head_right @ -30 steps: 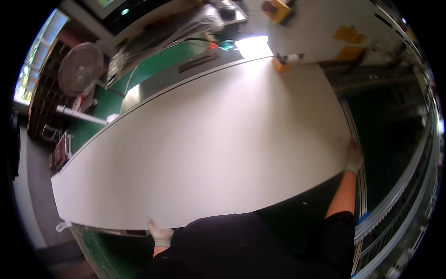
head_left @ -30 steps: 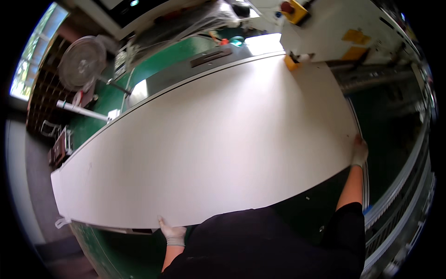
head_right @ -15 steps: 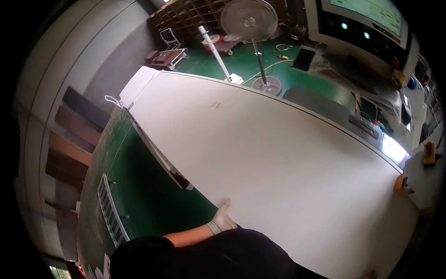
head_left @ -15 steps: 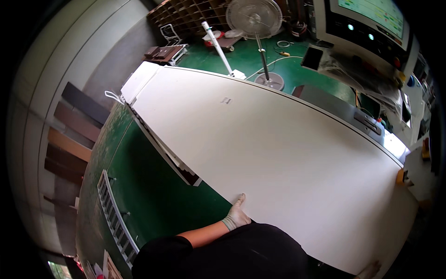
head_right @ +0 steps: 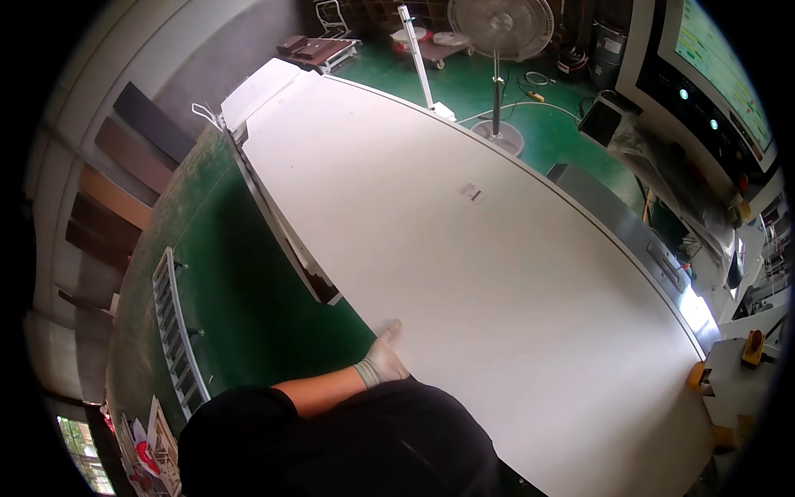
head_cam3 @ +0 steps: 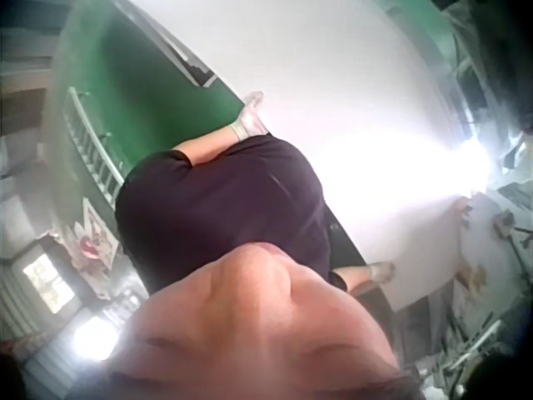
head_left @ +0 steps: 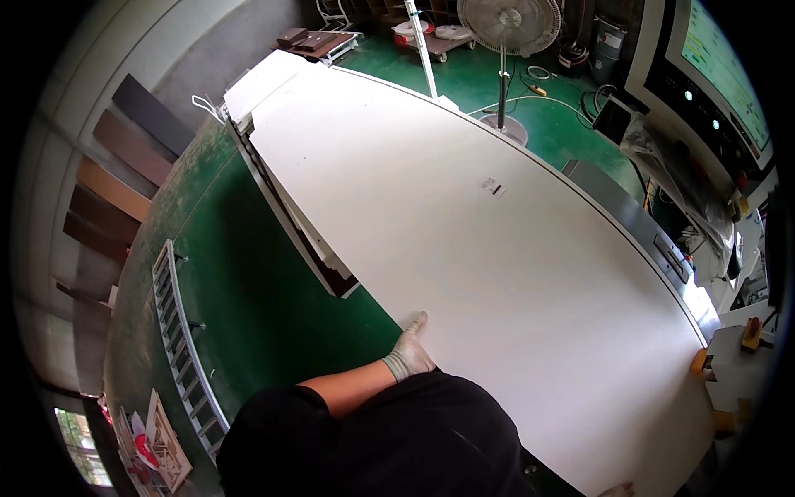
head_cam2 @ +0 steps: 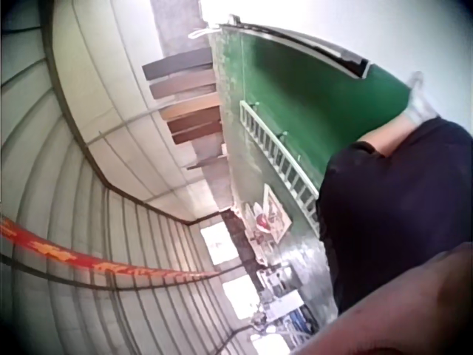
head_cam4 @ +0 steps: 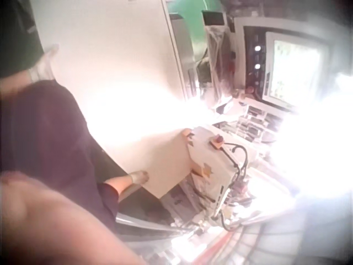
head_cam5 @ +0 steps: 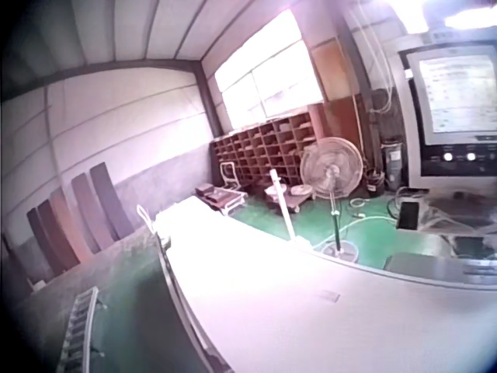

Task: The person picks up a series of white panels and feeds them one at a time into an edge banding machine by hand.

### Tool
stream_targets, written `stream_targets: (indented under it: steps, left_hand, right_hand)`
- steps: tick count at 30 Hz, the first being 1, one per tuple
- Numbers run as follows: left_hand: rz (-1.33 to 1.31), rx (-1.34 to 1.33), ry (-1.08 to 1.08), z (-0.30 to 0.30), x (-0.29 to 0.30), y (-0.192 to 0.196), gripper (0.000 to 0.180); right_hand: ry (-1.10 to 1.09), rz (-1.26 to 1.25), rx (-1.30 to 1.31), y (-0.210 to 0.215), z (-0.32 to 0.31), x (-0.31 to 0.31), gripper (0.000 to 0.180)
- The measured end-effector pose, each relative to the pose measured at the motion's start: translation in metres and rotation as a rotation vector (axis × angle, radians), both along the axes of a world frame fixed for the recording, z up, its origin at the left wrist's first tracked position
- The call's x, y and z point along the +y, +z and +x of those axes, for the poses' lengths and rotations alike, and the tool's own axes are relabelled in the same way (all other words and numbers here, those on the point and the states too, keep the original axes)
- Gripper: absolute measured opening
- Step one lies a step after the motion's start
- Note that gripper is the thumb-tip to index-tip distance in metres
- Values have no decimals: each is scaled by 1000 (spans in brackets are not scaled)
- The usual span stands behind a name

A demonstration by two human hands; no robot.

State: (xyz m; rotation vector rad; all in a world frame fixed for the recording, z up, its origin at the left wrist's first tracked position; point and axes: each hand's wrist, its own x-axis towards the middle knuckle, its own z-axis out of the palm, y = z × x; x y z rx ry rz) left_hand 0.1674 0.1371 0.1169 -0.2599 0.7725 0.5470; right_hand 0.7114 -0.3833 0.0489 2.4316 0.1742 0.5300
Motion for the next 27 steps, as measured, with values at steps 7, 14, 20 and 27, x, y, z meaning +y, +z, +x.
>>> stream_targets:
  steps: [7, 14, 20, 27]
  left_hand:
    - [-20, -8, 15, -13, 8, 1, 82]
    - [25, 18, -26, -23, 14, -1, 83]
    - [88, 91, 1, -35, 6, 6, 81]
    - [50, 127, -57, -27, 18, -5, 70]
  right_hand:
    - [-71, -13, 100, 8, -18, 26, 29]
    - [-22, -25, 22, 2, -31, 24, 29]
    - [-72, 565, 323, 52, -66, 106, 58]
    - [-300, 637, 212, 6, -30, 28, 70]
